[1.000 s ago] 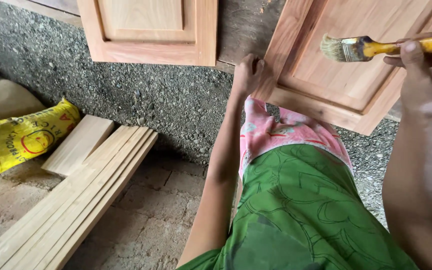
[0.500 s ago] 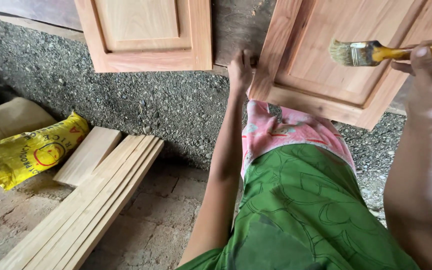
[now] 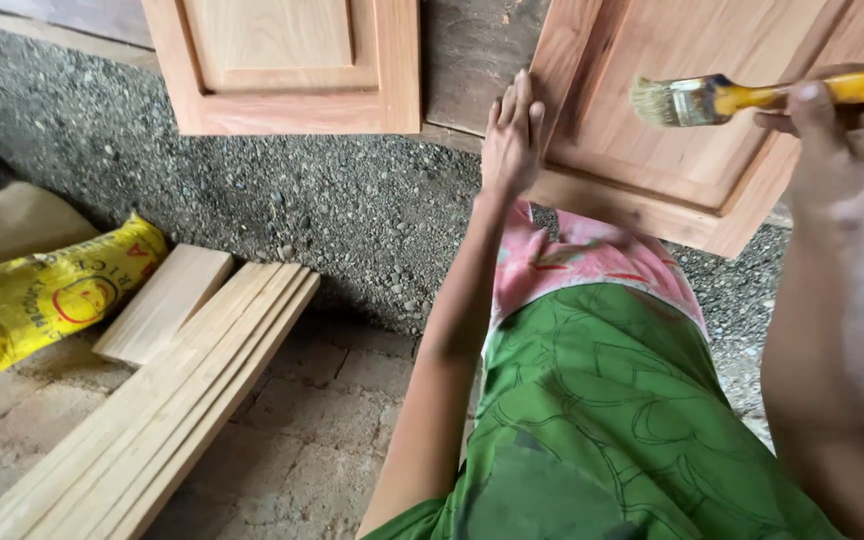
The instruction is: Staining wooden cabinet doors using a brush and wood stain
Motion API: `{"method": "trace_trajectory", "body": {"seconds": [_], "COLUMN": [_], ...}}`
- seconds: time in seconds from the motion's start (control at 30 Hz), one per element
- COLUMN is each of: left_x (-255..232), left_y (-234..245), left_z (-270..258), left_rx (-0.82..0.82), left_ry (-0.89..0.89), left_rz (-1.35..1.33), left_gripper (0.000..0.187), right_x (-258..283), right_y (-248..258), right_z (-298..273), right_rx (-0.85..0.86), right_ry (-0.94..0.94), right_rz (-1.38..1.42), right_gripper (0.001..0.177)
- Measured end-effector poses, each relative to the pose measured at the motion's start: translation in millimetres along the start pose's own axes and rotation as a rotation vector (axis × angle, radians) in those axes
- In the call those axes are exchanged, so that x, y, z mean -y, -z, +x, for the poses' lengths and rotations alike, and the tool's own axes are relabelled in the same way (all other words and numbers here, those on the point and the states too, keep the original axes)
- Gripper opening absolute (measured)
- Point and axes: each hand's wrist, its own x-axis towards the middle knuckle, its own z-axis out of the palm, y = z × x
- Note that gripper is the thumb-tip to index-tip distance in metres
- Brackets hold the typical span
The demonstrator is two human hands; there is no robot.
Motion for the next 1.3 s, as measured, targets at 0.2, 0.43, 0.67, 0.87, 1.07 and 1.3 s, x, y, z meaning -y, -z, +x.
{"method": "trace_trajectory", "body": {"seconds": [0.2, 0.43, 0.67, 0.87, 1.07, 1.3], "left_x": [-13, 42, 15, 38, 62, 116], "left_y": [74, 21, 27, -13, -42, -70], "left_z": [-14, -107, -121, -126, -132, -170], "left_rx": [-0.354, -0.722, -0.517, -0.439, -0.358, -0.587], "left_ry": [0.567, 0.995, 1.048, 0.904, 1.121, 1.24], "left_rz": [-0.551, -1.138, -1.2, -1.555, -1.707, -1.784], "left_gripper": [0.039, 0.025, 0.024, 0.019, 0.036, 0.042], "right_x": [-8, 0, -56, -45, 15, 20], "right_y": [-60, -123, -101, -107, -137, -140], "right_z": [21, 19, 84, 81, -24, -41], "right_rx": [0.186, 0.544, 0.479, 0.264, 0.545, 0.489], "right_ry": [0.029, 0.077, 0.243, 0.841, 0.49, 0.744], "right_rz": [0.087, -0.161, -0.486, -0.689, -0.132, -0.221], "right_gripper": [0.008, 0.01, 0.037, 0.026, 0.012, 0.016]}}
